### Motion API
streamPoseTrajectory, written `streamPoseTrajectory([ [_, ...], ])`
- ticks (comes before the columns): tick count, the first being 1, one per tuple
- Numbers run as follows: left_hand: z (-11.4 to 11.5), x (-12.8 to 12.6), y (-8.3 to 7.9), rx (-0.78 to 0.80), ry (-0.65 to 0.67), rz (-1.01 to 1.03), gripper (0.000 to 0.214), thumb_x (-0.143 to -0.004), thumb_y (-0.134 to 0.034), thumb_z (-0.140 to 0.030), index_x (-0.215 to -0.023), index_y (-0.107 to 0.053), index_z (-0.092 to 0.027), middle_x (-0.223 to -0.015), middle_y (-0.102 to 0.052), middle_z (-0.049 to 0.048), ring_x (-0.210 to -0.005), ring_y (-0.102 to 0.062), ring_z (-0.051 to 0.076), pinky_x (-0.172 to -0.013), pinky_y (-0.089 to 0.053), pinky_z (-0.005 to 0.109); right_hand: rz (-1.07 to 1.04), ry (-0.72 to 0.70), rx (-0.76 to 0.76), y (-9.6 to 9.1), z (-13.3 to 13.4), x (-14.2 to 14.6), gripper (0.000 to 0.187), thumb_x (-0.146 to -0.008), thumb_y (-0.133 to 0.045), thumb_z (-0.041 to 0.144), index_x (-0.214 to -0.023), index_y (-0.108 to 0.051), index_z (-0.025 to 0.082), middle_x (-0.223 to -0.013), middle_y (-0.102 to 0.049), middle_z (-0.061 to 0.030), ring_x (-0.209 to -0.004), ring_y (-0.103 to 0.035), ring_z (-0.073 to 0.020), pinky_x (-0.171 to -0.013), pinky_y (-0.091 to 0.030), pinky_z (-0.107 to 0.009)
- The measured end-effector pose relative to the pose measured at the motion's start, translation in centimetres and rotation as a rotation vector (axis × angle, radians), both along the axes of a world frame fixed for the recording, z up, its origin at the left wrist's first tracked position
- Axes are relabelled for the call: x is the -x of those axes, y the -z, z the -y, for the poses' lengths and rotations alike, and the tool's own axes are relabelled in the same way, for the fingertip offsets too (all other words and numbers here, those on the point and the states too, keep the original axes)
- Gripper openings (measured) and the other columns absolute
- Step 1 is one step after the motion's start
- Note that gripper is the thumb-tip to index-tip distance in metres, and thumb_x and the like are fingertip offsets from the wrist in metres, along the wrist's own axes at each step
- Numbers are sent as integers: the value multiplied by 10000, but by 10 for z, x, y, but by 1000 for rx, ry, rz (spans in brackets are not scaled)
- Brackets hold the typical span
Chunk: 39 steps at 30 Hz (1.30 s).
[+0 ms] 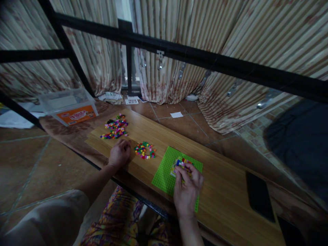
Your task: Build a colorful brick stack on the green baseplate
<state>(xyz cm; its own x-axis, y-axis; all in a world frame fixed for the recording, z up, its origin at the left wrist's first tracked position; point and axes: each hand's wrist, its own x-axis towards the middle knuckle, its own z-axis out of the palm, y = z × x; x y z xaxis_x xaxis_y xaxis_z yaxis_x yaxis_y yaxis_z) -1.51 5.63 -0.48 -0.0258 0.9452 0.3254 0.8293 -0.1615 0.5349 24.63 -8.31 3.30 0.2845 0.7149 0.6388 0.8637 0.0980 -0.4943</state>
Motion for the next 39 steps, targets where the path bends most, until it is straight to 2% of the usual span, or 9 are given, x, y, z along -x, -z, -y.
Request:
streamPoseTrajectory([
  [10,1,0,-1,7,16,0,179,-846,-449,-214,-840,-627,-200,-921,-620,62,-858,-601,180,-748,-457,270,-101,11,16,-4,-3,2,205,-850,-614,404,-838,-735,240,-1028,-622,-66,-1006,-555,-223,-879,-429,-405],
  [23,1,-1,-2,9,14,14,181,-833,-450,-199,-852,-630,-207,-925,-622,60,-873,-603,183,-765,-460,275,-68,-17,39,-6,-6,-4,187,-859,-601,365,-874,-740,240,-995,-624,-65,-984,-546,-219,-863,-442,-392],
  [32,2,0,-1,-3,31,4,185,-844,-434,-183,-841,-618,-205,-933,-614,62,-874,-599,181,-764,-461,273,-63,-53,-12,-4,0,-8,214,-847,-637,407,-959,-735,253,-1068,-635,-64,-1020,-569,-213,-905,-435,-394],
  [39,1,0,1,7,20,1,178,-848,-441,-193,-853,-618,-197,-928,-614,62,-866,-599,183,-750,-459,274,-28,-65,-24,-1,1,-11,196,-850,-643,399,-930,-737,247,-1077,-636,-65,-1003,-572,-209,-869,-446,-379],
])
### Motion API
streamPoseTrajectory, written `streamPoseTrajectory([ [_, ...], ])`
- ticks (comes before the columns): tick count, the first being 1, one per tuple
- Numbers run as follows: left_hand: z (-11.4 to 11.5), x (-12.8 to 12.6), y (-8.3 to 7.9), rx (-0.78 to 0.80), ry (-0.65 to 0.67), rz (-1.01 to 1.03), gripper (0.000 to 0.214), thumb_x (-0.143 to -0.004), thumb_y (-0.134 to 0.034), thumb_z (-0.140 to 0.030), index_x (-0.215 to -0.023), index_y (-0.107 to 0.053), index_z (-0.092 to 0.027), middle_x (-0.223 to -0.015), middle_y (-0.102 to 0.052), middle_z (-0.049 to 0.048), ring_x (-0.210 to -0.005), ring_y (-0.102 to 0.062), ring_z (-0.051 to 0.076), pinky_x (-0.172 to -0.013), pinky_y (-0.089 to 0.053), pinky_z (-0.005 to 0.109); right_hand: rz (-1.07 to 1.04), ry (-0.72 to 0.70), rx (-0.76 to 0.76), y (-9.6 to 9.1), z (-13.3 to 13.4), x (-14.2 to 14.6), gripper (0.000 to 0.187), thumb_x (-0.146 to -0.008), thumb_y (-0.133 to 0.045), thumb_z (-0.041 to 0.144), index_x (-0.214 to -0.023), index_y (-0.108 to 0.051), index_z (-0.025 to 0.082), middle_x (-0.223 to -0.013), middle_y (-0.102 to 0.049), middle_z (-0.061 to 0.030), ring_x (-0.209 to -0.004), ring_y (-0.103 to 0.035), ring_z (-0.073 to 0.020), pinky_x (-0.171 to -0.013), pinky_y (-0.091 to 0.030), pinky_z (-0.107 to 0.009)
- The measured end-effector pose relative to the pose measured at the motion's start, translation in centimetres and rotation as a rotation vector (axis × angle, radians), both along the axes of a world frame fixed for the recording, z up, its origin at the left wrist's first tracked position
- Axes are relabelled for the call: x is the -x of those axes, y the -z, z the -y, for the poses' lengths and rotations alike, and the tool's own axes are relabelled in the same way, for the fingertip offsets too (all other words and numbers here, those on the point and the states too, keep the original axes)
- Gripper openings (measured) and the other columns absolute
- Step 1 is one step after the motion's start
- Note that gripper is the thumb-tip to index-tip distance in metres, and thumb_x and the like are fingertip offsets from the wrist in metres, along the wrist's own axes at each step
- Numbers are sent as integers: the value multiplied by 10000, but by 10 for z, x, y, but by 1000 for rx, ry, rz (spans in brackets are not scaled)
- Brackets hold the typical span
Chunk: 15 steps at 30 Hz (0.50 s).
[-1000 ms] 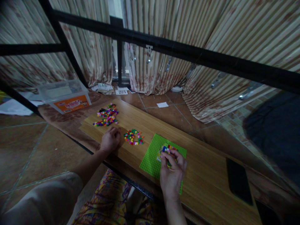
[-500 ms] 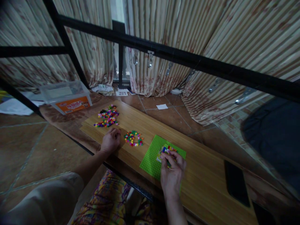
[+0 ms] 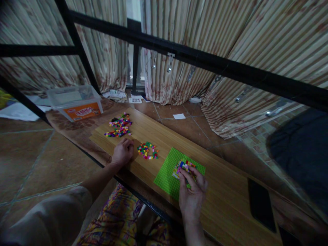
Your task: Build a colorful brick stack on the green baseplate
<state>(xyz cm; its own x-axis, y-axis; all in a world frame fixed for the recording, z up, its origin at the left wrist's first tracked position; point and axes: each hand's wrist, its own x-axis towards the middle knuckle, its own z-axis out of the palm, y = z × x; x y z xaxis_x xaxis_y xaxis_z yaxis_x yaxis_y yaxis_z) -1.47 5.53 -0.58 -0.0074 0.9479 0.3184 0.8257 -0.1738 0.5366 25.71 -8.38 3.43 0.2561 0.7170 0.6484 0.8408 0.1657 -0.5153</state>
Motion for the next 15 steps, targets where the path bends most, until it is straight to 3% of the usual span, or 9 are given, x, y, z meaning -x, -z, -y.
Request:
streamPoseTrajectory([
  [15,2,0,-3,-22,4,6,174,-847,-441,-195,-834,-614,-198,-914,-610,58,-864,-591,180,-739,-449,272,254,-30,-15,-5,-2,0,129,-849,-663,290,-956,-712,238,-1117,-625,-70,-1020,-581,-206,-878,-435,-380],
])
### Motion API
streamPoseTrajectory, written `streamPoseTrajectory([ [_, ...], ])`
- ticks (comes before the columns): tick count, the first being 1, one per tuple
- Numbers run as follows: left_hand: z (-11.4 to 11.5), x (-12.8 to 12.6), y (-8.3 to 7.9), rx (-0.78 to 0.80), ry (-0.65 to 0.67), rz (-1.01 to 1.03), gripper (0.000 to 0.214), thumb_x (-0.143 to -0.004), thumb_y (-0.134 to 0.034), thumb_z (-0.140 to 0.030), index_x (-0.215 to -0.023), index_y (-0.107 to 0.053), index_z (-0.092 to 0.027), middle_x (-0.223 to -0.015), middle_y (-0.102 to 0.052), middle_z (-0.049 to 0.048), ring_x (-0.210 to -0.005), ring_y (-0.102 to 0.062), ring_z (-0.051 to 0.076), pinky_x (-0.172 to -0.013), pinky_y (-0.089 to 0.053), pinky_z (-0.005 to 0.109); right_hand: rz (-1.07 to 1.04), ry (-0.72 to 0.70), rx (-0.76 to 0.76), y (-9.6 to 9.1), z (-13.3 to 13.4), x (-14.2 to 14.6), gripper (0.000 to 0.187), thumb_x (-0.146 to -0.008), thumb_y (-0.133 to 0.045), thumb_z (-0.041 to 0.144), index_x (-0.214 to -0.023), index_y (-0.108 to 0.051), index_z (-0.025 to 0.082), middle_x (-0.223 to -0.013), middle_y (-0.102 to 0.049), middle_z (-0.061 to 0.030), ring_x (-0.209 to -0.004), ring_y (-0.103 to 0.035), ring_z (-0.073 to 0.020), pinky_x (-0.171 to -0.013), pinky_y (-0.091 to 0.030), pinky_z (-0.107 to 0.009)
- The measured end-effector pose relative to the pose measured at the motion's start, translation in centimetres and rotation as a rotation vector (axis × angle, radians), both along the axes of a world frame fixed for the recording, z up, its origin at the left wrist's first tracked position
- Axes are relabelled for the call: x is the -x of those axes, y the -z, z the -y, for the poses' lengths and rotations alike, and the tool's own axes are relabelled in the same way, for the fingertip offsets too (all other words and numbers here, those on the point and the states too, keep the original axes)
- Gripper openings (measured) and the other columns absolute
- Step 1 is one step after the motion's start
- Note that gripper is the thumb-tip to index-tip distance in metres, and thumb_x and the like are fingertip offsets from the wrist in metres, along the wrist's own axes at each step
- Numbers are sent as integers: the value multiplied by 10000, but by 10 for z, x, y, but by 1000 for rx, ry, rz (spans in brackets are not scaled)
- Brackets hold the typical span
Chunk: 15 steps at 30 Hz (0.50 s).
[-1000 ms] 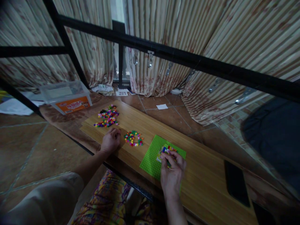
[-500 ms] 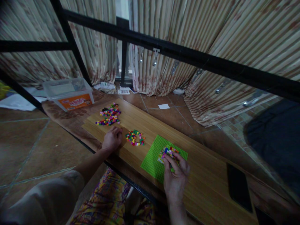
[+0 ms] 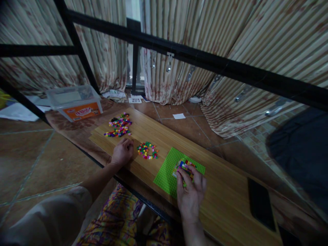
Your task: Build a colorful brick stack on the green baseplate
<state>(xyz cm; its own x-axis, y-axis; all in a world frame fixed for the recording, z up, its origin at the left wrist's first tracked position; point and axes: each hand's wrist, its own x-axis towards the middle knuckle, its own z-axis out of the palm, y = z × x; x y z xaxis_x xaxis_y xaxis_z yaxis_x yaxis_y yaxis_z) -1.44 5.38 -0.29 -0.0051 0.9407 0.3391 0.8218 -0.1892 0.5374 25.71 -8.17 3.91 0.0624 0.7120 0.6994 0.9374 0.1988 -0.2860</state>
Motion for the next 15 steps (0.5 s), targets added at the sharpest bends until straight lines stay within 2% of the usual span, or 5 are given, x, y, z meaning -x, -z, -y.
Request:
streamPoseTrajectory([
  [9,-1,0,2,-15,3,16,168,-835,-449,-179,-831,-616,-195,-897,-611,57,-854,-597,182,-745,-455,275,1,29,-29,-3,4,-13,124,-879,-623,280,-947,-706,219,-1080,-641,-81,-966,-598,-206,-843,-436,-381],
  [15,0,-1,2,-10,-9,21,162,-831,-455,-178,-848,-615,-194,-918,-615,60,-859,-598,188,-739,-457,281,85,7,25,-7,3,-12,130,-893,-596,254,-961,-700,216,-1090,-638,-85,-977,-590,-211,-825,-433,-373],
])
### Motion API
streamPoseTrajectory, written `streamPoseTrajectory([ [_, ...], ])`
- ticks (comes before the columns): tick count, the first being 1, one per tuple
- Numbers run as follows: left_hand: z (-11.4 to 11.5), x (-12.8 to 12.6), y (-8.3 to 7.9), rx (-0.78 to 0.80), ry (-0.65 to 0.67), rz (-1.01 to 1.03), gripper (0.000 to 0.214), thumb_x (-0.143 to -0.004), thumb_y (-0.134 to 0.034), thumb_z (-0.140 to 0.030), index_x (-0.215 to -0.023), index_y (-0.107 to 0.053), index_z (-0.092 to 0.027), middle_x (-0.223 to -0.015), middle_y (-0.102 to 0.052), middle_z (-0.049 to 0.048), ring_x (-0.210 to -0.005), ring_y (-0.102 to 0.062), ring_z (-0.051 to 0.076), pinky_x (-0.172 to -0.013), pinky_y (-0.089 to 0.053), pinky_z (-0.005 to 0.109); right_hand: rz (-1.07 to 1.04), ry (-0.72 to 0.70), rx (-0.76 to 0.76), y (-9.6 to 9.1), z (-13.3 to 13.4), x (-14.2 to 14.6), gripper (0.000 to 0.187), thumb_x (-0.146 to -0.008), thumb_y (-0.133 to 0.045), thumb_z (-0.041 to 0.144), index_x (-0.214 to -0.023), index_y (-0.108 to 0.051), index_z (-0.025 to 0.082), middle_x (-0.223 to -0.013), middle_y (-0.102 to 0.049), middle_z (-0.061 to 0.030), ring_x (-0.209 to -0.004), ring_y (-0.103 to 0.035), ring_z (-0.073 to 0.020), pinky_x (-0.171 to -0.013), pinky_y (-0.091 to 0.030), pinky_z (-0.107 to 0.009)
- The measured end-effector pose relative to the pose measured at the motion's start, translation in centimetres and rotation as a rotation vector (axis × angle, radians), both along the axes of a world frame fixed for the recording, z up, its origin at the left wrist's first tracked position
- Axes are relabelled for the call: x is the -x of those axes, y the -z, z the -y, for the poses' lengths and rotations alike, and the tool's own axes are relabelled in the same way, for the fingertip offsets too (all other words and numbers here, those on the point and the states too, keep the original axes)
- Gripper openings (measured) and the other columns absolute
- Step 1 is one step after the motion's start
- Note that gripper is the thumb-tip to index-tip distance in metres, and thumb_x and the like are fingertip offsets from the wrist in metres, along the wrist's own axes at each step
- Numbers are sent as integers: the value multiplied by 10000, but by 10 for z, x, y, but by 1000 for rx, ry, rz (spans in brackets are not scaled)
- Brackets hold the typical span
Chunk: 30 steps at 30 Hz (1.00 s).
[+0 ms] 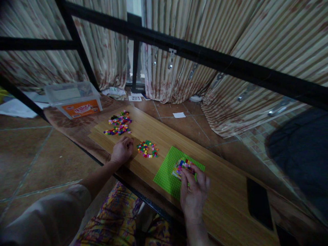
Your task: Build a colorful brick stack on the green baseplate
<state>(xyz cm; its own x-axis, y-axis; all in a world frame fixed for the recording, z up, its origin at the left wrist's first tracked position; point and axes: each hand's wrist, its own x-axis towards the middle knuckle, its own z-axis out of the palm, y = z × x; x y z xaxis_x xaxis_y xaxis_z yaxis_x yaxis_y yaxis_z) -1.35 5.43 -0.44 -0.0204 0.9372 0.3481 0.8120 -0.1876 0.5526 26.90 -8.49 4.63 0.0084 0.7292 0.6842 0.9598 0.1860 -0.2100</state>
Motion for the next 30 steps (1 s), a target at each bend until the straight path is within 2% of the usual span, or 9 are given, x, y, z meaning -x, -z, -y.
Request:
streamPoseTrajectory([
  [4,0,0,1,11,4,-1,161,-836,-456,-188,-849,-617,-196,-923,-612,60,-859,-597,184,-749,-460,277,57,-9,46,-6,-3,-3,155,-907,-568,267,-938,-707,207,-1093,-636,-89,-960,-573,-208,-836,-436,-374],
  [10,0,0,0,12,10,-6,171,-839,-447,-184,-834,-617,-200,-899,-603,57,-850,-592,180,-752,-457,272,173,-53,201,-20,-7,-8,234,-935,-501,279,-904,-720,202,-1062,-639,-87,-960,-528,-216,-837,-445,-364],
  [14,1,0,-1,27,11,0,173,-846,-440,-189,-838,-613,-200,-911,-604,53,-835,-591,173,-728,-454,268,219,-48,204,-25,-8,-7,262,-941,-480,269,-863,-721,199,-1038,-648,-85,-926,-524,-208,-818,-446,-352],
  [22,2,-1,-2,47,1,-8,175,-851,-444,-194,-853,-618,-200,-932,-609,57,-863,-596,177,-749,-461,275,232,-65,126,-20,-3,-4,181,-919,-532,234,-896,-708,199,-1051,-659,-73,-940,-559,-198,-846,-445,-356],
  [30,2,0,-1,47,15,-10,180,-858,-434,-199,-851,-614,-199,-934,-610,62,-868,-594,180,-747,-457,277,250,-19,169,-6,4,-2,199,-926,-506,199,-1024,-679,180,-1050,-671,-82,-957,-559,-214,-872,-436,-378],
])
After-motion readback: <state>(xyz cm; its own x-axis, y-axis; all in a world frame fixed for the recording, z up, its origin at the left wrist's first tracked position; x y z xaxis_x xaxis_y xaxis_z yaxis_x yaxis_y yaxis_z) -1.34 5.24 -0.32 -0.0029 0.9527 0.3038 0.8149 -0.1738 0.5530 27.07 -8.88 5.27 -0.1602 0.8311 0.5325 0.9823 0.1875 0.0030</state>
